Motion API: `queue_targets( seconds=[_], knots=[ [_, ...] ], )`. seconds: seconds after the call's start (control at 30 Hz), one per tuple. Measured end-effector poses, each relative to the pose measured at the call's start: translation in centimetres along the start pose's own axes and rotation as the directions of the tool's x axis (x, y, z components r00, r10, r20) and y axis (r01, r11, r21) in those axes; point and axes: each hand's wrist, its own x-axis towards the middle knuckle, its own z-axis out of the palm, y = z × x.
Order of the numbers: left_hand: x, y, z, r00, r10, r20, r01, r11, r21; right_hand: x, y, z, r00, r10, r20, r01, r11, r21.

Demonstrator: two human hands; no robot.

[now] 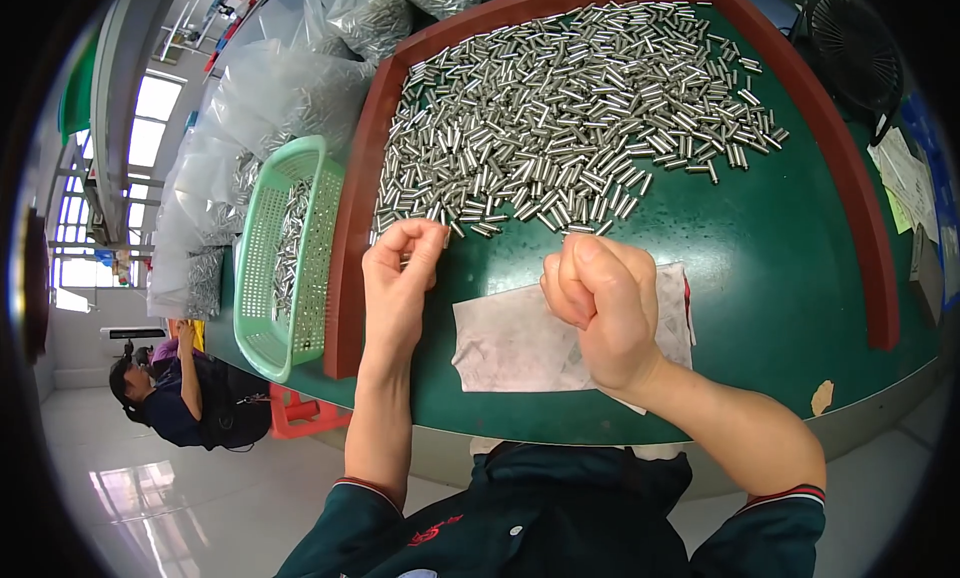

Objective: Assembling small cylindrical metal components at a manufacturing workbench.

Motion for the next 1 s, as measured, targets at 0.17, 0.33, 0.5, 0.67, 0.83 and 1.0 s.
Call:
queue_targets(
  seconds=[0.17,0.33,0.5,0.67,0.83,1.0],
  knots=[
    [-0.1,-0.3,0.4,0.954,0.301,0.010,-0.240,0.741,0.628,0.1,0.1,-0.1,1.000,-0.006,-0.001,0.006,1.000,-0.004],
    [0.5,-0.6,0.1,0.939,0.341,0.028,-0.275,0.701,0.658,0.1,0.0,-0.1,1.000,0.007,0.000,-0.007,1.000,0.002],
    [0.2,-0.2,0.0,0.953,0.287,0.097,-0.280,0.715,0.641,0.0,0.1,-0.1,1.000,-0.002,-0.008,0.002,1.000,0.003],
    [-0.9,0.5,1.0,0.914,0.318,0.252,-0.405,0.735,0.543,0.1,0.1,-0.1,1.000,-0.009,-0.021,0.009,1.000,-0.004],
    [-2.6,1.3,2.6,0.818,0.287,0.499,-0.500,0.783,0.369,0.1,0.0,-0.3,1.000,-0.012,-0.003,0.012,0.996,0.093],
    [-2.5,0.6,2.7,0.810,0.336,0.481,-0.522,0.786,0.330,0.3,-0.2,-0.4,0.999,-0.036,0.015,0.034,0.992,0.123]
  ],
)
